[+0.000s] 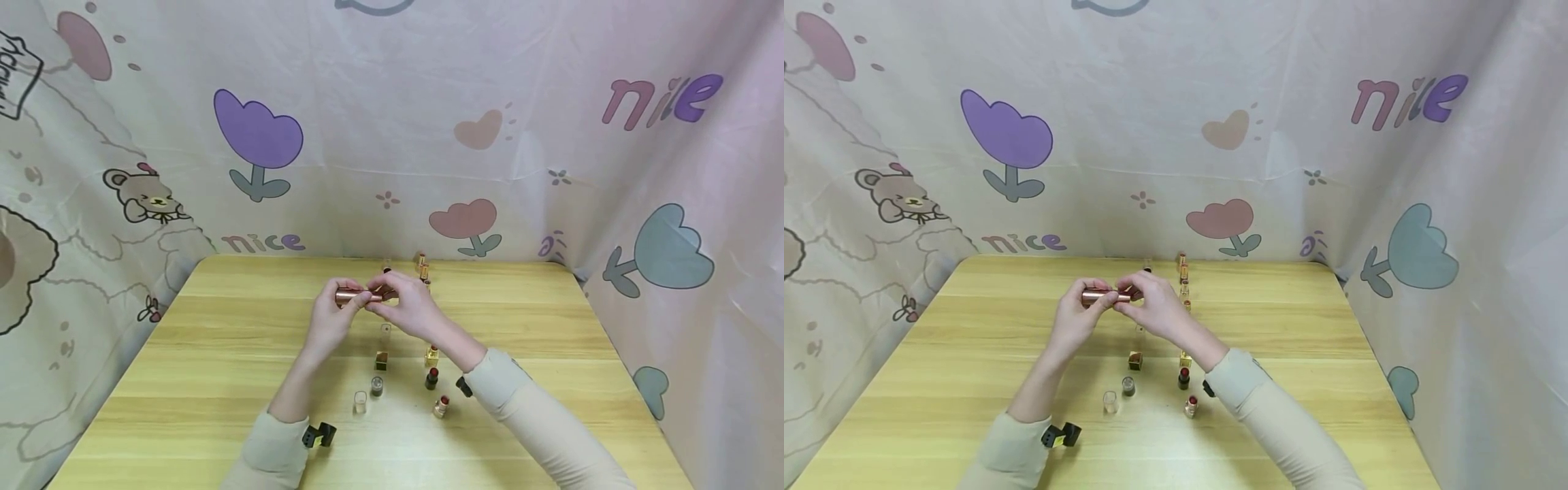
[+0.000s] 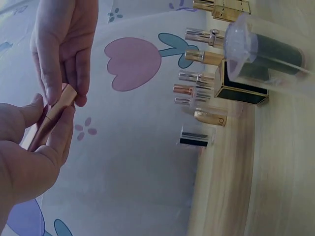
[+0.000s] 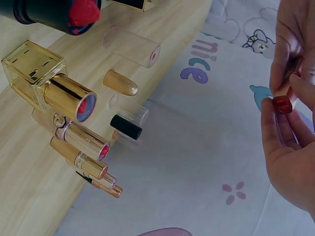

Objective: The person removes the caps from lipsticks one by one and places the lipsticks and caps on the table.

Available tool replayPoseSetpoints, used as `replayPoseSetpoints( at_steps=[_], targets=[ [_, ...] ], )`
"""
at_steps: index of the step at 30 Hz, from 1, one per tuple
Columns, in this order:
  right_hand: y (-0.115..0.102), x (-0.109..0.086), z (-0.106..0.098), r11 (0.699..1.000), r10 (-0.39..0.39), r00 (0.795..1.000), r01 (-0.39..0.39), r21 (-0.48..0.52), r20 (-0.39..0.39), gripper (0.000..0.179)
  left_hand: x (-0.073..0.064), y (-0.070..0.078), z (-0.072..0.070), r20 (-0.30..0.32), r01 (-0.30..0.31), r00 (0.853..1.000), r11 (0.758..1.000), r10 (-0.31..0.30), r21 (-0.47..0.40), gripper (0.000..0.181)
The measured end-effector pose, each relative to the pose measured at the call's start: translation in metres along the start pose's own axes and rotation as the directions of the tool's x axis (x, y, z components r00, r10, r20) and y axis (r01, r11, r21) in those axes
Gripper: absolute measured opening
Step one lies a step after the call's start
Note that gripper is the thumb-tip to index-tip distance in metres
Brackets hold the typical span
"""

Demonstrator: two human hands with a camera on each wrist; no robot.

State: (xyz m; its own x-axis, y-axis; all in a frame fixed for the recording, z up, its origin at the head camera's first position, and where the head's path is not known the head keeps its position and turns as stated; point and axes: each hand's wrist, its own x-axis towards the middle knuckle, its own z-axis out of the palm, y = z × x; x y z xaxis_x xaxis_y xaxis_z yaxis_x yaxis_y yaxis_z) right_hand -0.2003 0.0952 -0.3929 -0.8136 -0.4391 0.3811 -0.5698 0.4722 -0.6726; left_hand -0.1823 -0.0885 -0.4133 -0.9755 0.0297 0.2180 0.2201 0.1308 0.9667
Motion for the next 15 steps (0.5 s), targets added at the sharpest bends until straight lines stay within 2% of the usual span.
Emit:
replayPoseSetpoints(
  at_steps=[8,15],
  targets=[
    [0.0024,-0.0014,-0.0014,0.999,-0.033,0.999,0.031,-0.044,-0.04,0.028,-0.0001,0.0013,0.0027,-0.002,0.011,1.0,1.0,-0.011,0.01,0.031],
    [0.002,-0.0038,-0.0063,0.999,0.021,0.998,-0.024,-0.042,-0.056,0.03,0.0017,0.0017,-0.0007,0.018,0.01,1.0,0.998,-0.009,-0.055,0.032]
  ],
)
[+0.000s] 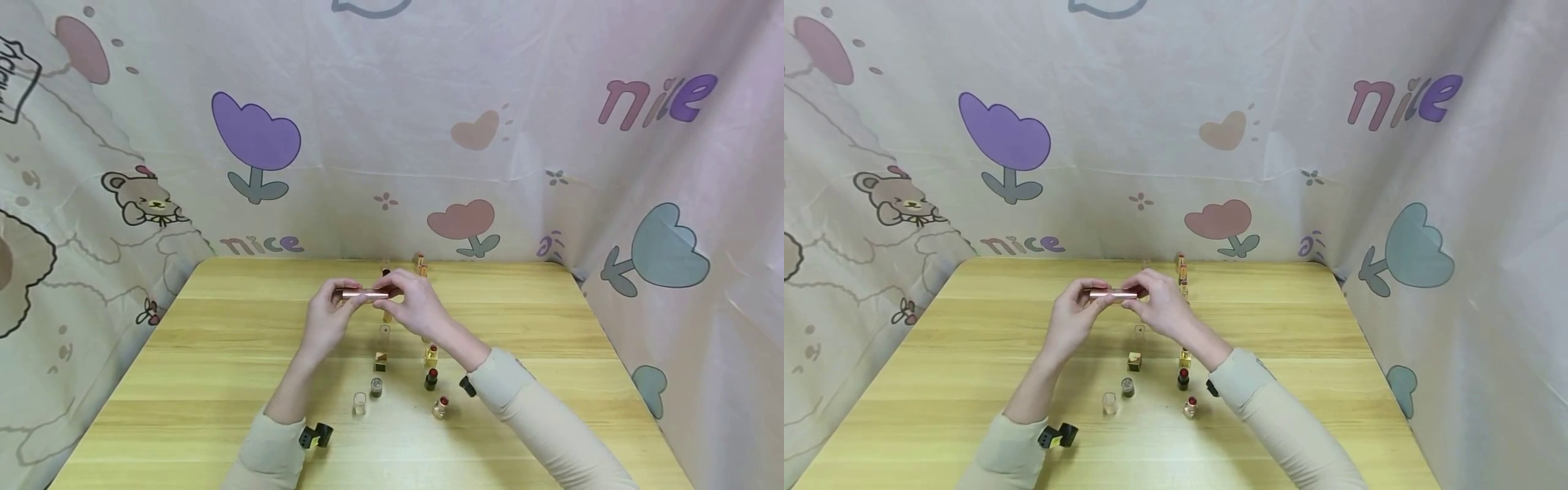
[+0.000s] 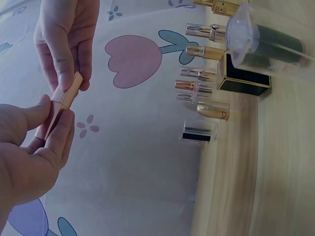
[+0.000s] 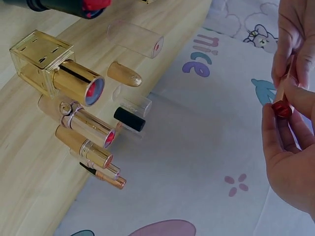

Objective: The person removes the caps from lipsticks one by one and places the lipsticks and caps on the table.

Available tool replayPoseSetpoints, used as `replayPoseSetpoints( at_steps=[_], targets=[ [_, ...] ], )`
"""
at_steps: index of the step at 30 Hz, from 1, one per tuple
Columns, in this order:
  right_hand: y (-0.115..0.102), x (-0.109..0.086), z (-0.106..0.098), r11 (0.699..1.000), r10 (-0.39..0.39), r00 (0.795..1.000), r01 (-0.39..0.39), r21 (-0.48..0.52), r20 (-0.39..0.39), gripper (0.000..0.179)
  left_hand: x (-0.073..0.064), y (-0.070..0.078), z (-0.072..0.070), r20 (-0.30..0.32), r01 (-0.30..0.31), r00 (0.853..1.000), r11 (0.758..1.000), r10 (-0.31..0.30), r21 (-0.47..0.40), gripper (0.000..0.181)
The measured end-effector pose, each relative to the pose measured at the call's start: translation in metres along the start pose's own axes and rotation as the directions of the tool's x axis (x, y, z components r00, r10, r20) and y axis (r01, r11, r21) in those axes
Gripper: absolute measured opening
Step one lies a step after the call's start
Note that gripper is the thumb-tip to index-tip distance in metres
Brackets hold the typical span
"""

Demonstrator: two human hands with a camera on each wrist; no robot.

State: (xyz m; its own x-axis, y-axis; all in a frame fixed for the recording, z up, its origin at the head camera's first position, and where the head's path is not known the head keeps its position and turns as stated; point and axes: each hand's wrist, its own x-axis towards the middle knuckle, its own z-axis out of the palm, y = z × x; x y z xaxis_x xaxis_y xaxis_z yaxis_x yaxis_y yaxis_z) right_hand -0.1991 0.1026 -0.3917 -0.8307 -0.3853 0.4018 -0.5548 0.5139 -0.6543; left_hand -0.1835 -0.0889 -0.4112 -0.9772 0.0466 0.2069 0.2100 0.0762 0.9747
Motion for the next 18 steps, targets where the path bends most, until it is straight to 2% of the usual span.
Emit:
replayPoseSetpoints(
  at_steps=[6,13,15,18],
  targets=[
    [-0.002,0.0,-0.002,1.0,0.021,1.0,-0.021,-0.007,0.017,0.03,-0.001,0.004,-0.003,0.008,-0.007,1.0,1.0,0.007,0.012,0.032],
    [-0.007,0.0,-0.005,1.0,-0.001,1.0,0.002,-0.022,0.027,0.031,-0.003,0.009,-0.004,-0.001,-0.018,1.0,0.998,0.019,0.054,0.03],
    [-0.007,0.0,-0.007,1.0,-0.001,1.0,0.002,-0.028,0.027,0.03,-0.003,0.01,-0.007,-0.016,-0.026,1.0,0.997,0.027,0.073,0.029],
    [-0.004,0.0,-0.011,0.999,0.013,1.0,-0.013,-0.04,0.008,0.029,-0.001,0.009,-0.016,-0.07,-0.047,0.996,0.996,0.053,0.08,0.028]
  ],
)
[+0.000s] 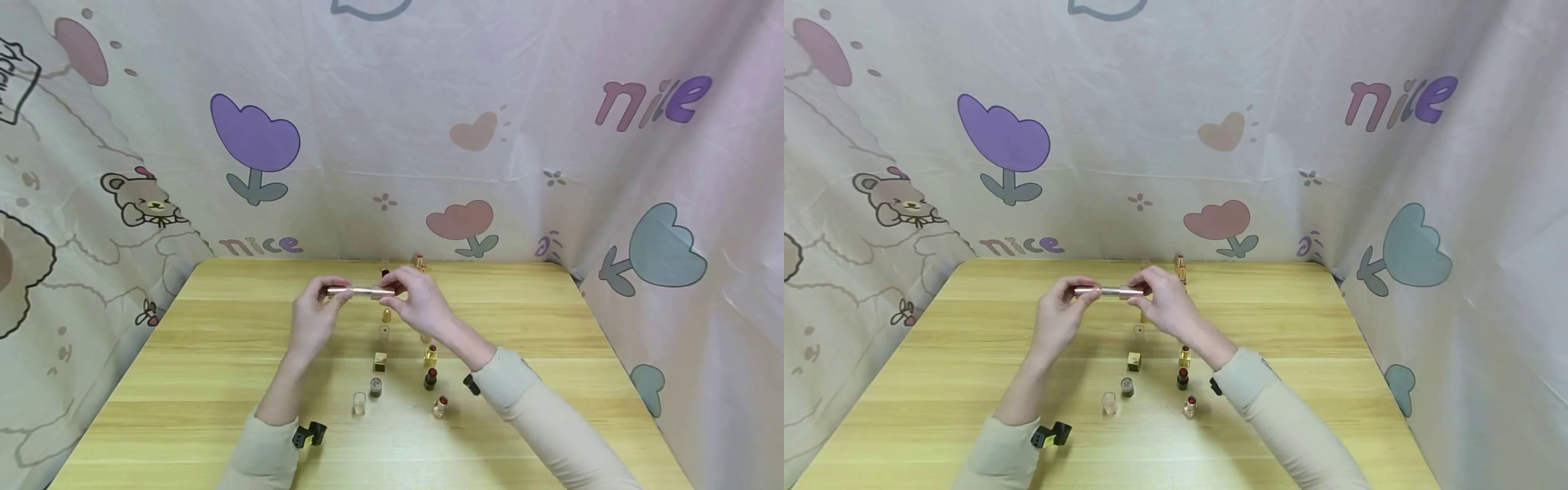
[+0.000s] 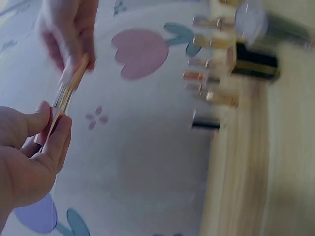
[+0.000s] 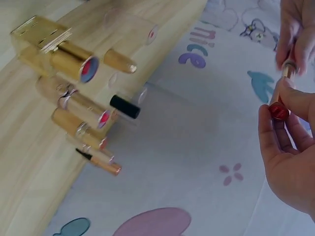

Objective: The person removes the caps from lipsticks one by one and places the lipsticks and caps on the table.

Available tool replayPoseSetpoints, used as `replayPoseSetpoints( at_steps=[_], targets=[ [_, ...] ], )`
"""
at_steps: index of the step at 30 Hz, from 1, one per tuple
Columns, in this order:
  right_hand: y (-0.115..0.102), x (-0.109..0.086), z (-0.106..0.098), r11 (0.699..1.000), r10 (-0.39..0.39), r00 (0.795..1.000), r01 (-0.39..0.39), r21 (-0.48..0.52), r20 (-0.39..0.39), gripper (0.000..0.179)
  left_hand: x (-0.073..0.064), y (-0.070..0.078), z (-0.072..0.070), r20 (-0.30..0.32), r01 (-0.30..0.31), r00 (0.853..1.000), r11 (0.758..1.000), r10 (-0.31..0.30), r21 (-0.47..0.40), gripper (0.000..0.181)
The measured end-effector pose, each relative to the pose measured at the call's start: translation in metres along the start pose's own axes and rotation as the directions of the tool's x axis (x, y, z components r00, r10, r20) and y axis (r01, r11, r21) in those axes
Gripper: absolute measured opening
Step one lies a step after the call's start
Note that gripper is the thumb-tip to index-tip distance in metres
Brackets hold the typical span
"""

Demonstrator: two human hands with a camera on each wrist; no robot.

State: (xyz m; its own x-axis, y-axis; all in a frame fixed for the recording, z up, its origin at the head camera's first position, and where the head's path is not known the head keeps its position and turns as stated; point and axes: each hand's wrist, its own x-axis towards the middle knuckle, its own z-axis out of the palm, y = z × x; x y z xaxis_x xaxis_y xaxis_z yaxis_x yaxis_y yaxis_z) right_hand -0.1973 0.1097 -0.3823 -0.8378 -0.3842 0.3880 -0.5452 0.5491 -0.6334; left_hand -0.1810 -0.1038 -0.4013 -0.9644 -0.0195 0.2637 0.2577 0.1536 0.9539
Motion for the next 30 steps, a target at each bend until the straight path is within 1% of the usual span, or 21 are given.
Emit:
replayPoseSetpoints(
  at_steps=[2,5,7,9,13,16,18,21,23,25,28,30],
  targets=[
    [0.003,0.0,-0.002,1.0,0.011,1.0,-0.011,0.002,-0.021,0.028,0.002,-0.001,-0.008,-0.048,-0.025,0.999,1.0,0.025,-0.004,0.028],
    [0.007,0.001,-0.004,1.0,0.001,0.999,0.0,0.014,-0.051,0.028,0.006,-0.002,-0.018,-0.075,-0.042,0.996,0.999,0.04,-0.017,0.028],
    [0.009,0.002,-0.004,1.0,-0.011,0.998,0.013,0.025,-0.066,0.03,0.008,-0.002,-0.023,-0.069,-0.034,0.997,0.999,0.034,-0.005,0.029],
    [0.011,0.004,-0.002,0.999,-0.014,0.997,0.016,0.033,-0.074,0.035,0.01,-0.004,-0.026,-0.057,-0.01,0.998,1.0,0.011,0.014,0.03],
    [0.011,0.01,0.003,0.999,0.017,0.998,-0.015,0.039,-0.06,0.041,0.015,-0.01,-0.028,-0.031,0.018,0.999,0.995,-0.015,0.095,0.034],
    [0.01,0.016,0.008,0.996,0.065,0.998,-0.064,0.056,-0.026,0.037,0.02,-0.015,-0.029,-0.01,0.003,1.0,0.988,-0.002,0.153,0.035],
    [0.01,0.021,0.012,0.992,0.099,0.995,-0.098,0.08,-0.003,0.034,0.023,-0.019,-0.03,0.008,-0.018,1.0,0.981,0.017,0.192,0.034],
    [0.011,0.029,0.017,0.984,0.145,0.989,-0.147,0.104,0.025,0.03,0.027,-0.026,-0.031,0.048,-0.055,0.998,0.962,0.043,0.268,0.031],
    [0.014,0.035,0.021,0.975,0.177,0.983,-0.182,0.124,0.049,0.029,0.03,-0.032,-0.033,0.08,-0.08,0.995,0.937,0.056,0.341,0.03],
    [0.017,0.041,0.025,0.969,0.206,0.975,-0.215,0.126,0.08,0.03,0.033,-0.037,-0.035,0.113,-0.097,0.992,0.91,0.056,0.403,0.029],
    [0.022,0.051,0.03,0.962,0.239,0.962,-0.253,0.102,0.131,0.032,0.038,-0.046,-0.037,0.165,-0.125,0.985,0.875,0.052,0.468,0.027],
    [0.025,0.057,0.033,0.963,0.251,0.954,-0.264,0.061,0.161,0.033,0.041,-0.051,-0.039,0.201,-0.143,0.978,0.853,0.046,0.502,0.026]
  ],
)
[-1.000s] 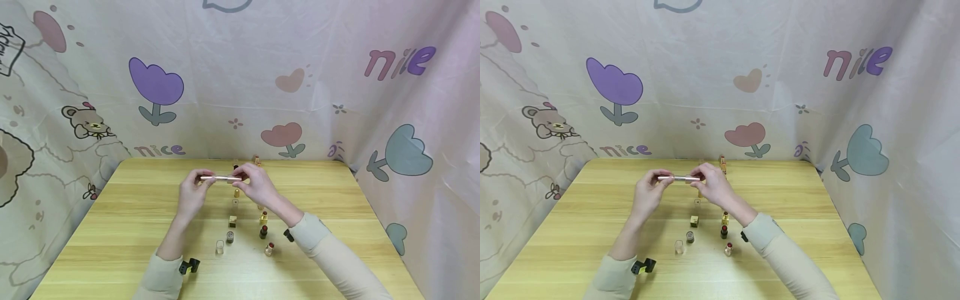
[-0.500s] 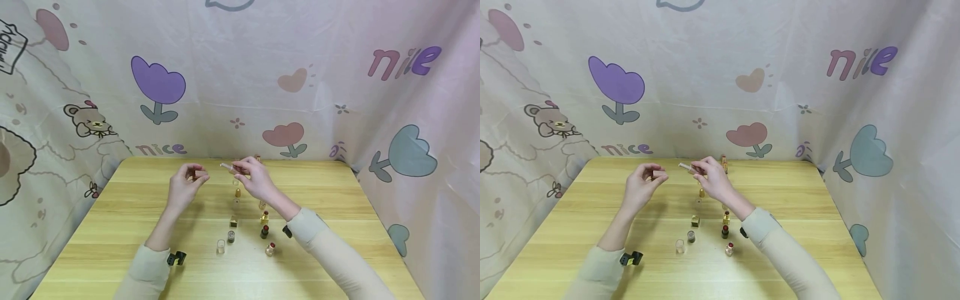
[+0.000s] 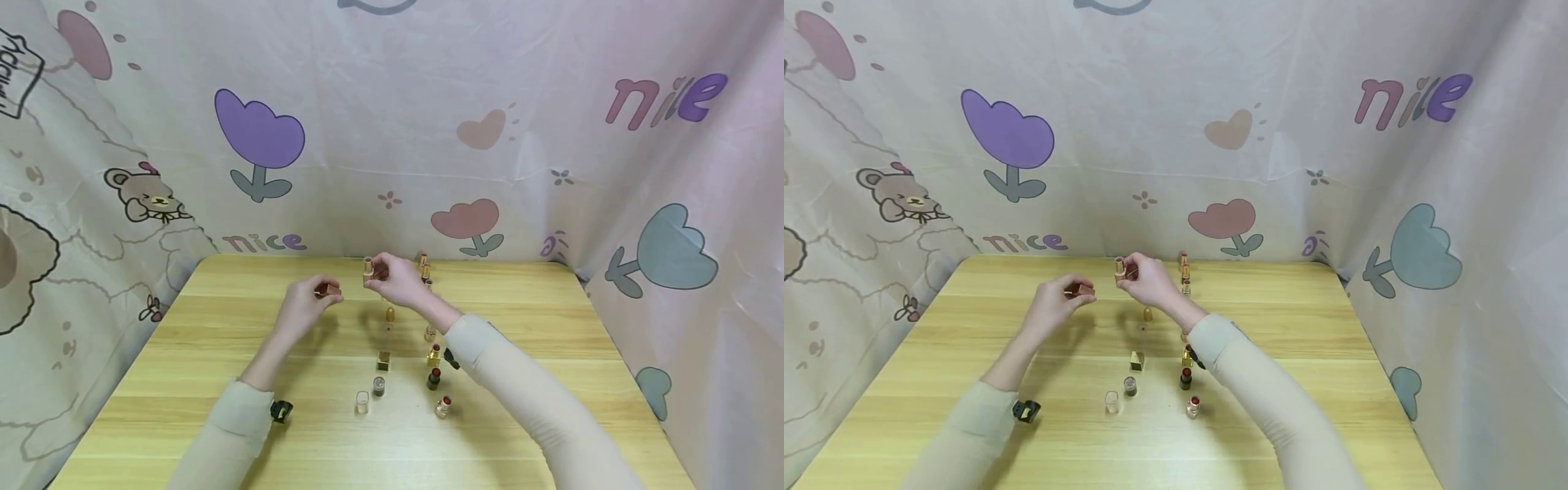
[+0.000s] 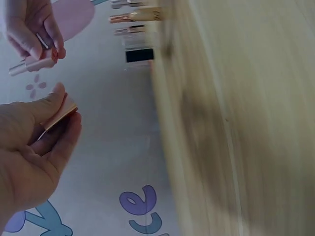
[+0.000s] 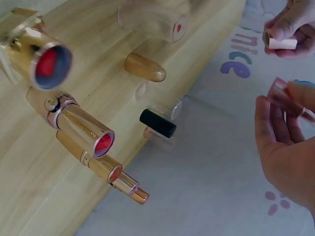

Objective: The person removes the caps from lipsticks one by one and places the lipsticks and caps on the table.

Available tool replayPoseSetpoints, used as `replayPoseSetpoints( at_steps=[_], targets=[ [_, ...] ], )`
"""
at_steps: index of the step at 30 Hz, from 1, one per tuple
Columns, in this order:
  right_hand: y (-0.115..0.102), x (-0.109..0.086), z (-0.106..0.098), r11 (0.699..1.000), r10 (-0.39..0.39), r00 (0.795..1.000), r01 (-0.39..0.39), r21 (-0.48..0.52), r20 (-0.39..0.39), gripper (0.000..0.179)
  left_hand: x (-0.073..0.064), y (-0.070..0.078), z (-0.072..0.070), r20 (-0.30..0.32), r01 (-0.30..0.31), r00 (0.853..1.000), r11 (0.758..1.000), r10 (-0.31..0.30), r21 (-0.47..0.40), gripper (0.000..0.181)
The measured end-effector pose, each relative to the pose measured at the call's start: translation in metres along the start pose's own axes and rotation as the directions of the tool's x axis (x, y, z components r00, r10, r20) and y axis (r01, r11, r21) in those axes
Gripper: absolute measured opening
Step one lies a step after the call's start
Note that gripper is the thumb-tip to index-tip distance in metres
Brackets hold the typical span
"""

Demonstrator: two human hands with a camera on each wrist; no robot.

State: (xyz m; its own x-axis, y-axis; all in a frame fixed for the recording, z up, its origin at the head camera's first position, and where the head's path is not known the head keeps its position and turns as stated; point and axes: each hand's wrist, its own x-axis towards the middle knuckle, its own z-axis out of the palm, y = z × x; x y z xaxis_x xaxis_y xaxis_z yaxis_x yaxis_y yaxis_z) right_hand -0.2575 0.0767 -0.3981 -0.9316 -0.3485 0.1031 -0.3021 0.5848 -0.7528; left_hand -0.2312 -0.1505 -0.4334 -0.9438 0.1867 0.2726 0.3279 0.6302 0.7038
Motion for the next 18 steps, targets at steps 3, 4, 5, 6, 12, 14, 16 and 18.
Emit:
replayPoseSetpoints(
  at_steps=[3,4,5,6,12,14,16,18],
  targets=[
    [0.003,0.011,0.003,0.998,0.021,0.999,-0.018,-0.066,0.049,0.032,0.004,-0.007,0.002,0.057,-0.025,0.998,0.996,0.02,0.081,0.025],
    [0.004,0.014,0.005,0.996,0.028,0.997,-0.022,-0.088,0.069,0.032,0.005,-0.008,0.002,0.08,-0.032,0.997,0.994,0.024,0.106,0.025],
    [0.006,0.017,0.007,0.994,0.036,0.995,-0.026,-0.107,0.092,0.032,0.005,-0.01,0.002,0.103,-0.035,0.994,0.991,0.021,0.131,0.025],
    [0.007,0.02,0.009,0.992,0.039,0.992,-0.024,-0.127,0.117,0.032,0.006,-0.01,0.003,0.125,-0.035,0.992,0.988,0.016,0.152,0.024],
    [0.01,0.029,0.026,0.963,0.053,0.968,0.015,-0.269,0.245,0.022,0.007,-0.014,0.005,0.243,-0.028,0.969,0.968,-0.035,0.249,0.023],
    [0.008,0.028,0.03,0.952,0.068,0.96,0.019,-0.306,0.273,0.018,0.006,-0.016,0.005,0.274,-0.029,0.96,0.961,-0.049,0.274,0.022],
    [0.005,0.027,0.035,0.94,0.086,0.952,0.02,-0.34,0.295,0.016,0.005,-0.017,0.006,0.296,-0.031,0.953,0.957,-0.059,0.289,0.021],
    [0.003,0.025,0.039,0.933,0.102,0.944,0.019,-0.359,0.314,0.016,0.003,-0.02,0.007,0.312,-0.027,0.948,0.954,-0.071,0.299,0.02]
  ],
)
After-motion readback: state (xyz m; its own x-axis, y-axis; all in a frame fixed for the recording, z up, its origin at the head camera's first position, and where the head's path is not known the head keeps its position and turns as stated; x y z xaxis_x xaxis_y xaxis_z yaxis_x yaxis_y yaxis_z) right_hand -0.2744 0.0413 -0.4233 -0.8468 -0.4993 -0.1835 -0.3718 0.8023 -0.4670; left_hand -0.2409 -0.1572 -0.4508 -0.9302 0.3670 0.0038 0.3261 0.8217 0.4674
